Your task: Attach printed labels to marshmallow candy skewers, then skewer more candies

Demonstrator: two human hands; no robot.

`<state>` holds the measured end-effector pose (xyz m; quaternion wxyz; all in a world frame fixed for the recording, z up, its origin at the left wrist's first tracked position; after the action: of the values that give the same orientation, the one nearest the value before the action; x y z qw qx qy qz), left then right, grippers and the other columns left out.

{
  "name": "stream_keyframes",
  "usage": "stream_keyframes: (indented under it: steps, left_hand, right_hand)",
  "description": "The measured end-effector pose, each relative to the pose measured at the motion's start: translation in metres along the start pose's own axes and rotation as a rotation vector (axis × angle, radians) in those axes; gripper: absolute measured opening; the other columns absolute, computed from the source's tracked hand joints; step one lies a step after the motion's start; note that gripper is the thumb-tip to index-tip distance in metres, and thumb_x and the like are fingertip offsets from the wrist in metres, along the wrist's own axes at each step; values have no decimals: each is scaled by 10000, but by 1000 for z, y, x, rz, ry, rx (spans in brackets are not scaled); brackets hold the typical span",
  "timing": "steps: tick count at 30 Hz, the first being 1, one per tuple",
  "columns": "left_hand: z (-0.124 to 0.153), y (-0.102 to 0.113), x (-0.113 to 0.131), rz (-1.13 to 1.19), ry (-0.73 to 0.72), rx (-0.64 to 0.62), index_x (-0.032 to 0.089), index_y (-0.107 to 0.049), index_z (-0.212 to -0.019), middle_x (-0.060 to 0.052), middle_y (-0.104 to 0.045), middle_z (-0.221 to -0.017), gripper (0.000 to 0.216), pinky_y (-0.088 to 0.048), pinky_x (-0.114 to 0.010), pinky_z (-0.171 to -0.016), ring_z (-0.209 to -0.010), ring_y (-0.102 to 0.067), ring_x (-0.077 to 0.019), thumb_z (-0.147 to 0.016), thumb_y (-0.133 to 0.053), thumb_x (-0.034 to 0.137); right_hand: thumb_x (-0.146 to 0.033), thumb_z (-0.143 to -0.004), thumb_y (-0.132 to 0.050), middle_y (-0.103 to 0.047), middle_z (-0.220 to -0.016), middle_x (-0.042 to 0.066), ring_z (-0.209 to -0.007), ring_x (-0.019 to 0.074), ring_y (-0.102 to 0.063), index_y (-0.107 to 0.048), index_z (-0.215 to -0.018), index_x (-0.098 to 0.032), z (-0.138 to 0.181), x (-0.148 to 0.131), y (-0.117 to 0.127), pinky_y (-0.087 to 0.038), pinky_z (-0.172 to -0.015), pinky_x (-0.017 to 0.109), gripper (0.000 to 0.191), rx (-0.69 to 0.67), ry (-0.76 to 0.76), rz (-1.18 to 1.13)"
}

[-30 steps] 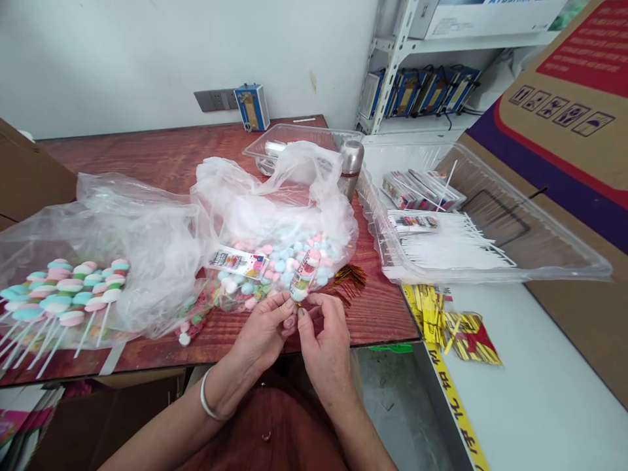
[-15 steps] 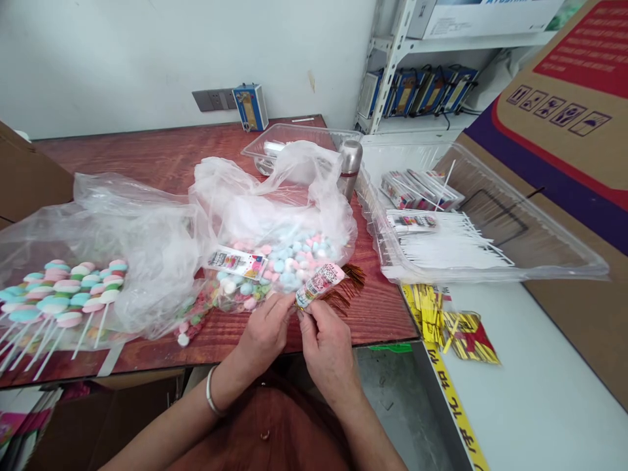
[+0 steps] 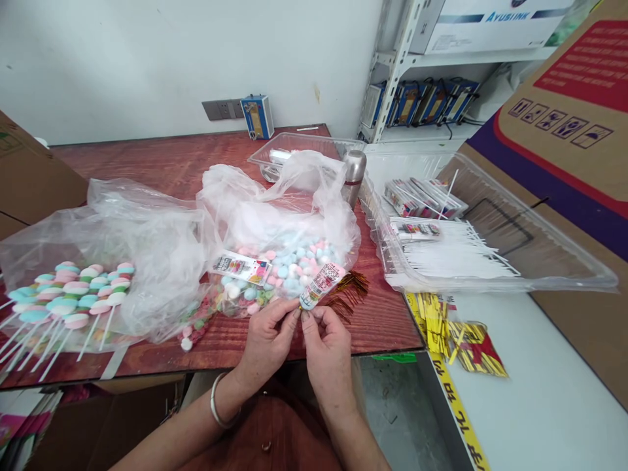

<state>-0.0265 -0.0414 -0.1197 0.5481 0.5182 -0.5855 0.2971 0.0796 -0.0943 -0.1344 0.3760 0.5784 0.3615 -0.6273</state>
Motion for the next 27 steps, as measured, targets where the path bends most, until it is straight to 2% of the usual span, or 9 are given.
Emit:
stream_keyframes:
  steps: [3,5,7,10,14,17,20,24,27]
  left_hand:
    - [-2,2,-4,287,133,-133,255,-675,-1248,-81,-707,-1183,371,-464,-361,-988,-1096,-635,-224,-882,-626,226]
    - [-5,10,-2,458,149,-277,308,-573,-1372,-77,-586,-1401,549,-414,-408,-1079,-1286,-537,-252,-841,-683,222]
    - [-9,22,6,494,83,-412,335,-644,-1289,-54,-471,-1514,469,-367,-446,-1127,-1387,-437,-278,-842,-674,195]
    - [-9,39,22,232,-78,-522,302,-768,-1044,-29,-417,-1548,325,-284,-483,-1180,-1428,-379,-273,-906,-537,119]
    - [-3,40,28,-252,-235,-494,272,-738,-1093,-65,-468,-1509,426,-202,-543,-1208,-1453,-328,-271,-879,-470,18]
    - [-6,37,25,-289,-216,-393,233,-707,-1137,-94,-370,-1582,393,-192,-570,-1205,-1491,-249,-291,-886,-474,40]
    - [-12,42,27,-38,-159,-400,232,-739,-1078,-61,-306,-1613,396,-224,-515,-1207,-1487,-273,-256,-919,-419,61]
    - [-9,49,33,4,-113,-511,262,-786,-892,-13,-376,-1576,329,-129,-596,-1203,-1501,-212,-305,-854,-523,69]
    - [-1,49,28,189,56,-450,235,-777,-843,-79,-555,-1443,141,-216,-595,-1178,-1444,-342,-357,-813,-644,200]
  right_hand:
    - [-330,-918,-575,-561,-702,-26,-648,137,-525,-544,-771,-210,2,-10,5,-441,-603,237,192,-21,114,139]
    - [-257,-913,-560,-549,-688,-26,-628,133,-519,-546,-745,-214,3,-21,10,-421,-590,236,175,-55,268,339]
    - [-196,-914,-540,-580,-707,-14,-641,137,-550,-585,-775,-212,2,-32,17,-423,-604,243,147,-74,471,554]
    - [-152,-922,-533,-645,-773,14,-716,152,-620,-621,-885,-209,0,-47,27,-450,-653,255,112,-2,728,785]
    - [-121,-915,-534,-665,-778,24,-706,155,-631,-604,-906,-215,8,-65,23,-472,-657,262,118,-23,857,804]
    - [-125,-909,-529,-643,-721,4,-634,139,-605,-590,-824,-222,22,-66,10,-461,-604,247,142,-143,780,696]
    - [-203,-906,-545,-567,-624,-23,-542,124,-536,-545,-693,-220,26,-52,9,-414,-506,227,214,-217,506,573]
    - [-336,-903,-582,-583,-655,-16,-586,142,-553,-579,-732,-216,11,-36,30,-458,-534,226,209,-158,237,341]
    - [-359,-895,-612,-607,-676,-13,-596,147,-577,-604,-758,-223,7,-34,29,-481,-539,219,193,-312,247,376]
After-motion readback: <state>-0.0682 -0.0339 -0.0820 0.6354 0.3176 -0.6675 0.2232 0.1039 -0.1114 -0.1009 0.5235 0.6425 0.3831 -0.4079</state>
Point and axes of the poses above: each hand's wrist, its own z-axis away from the middle knuckle, its own y-axis out of the back of the hand, x = y × z, the point moved 2 cm from there along -z, towards the middle knuckle
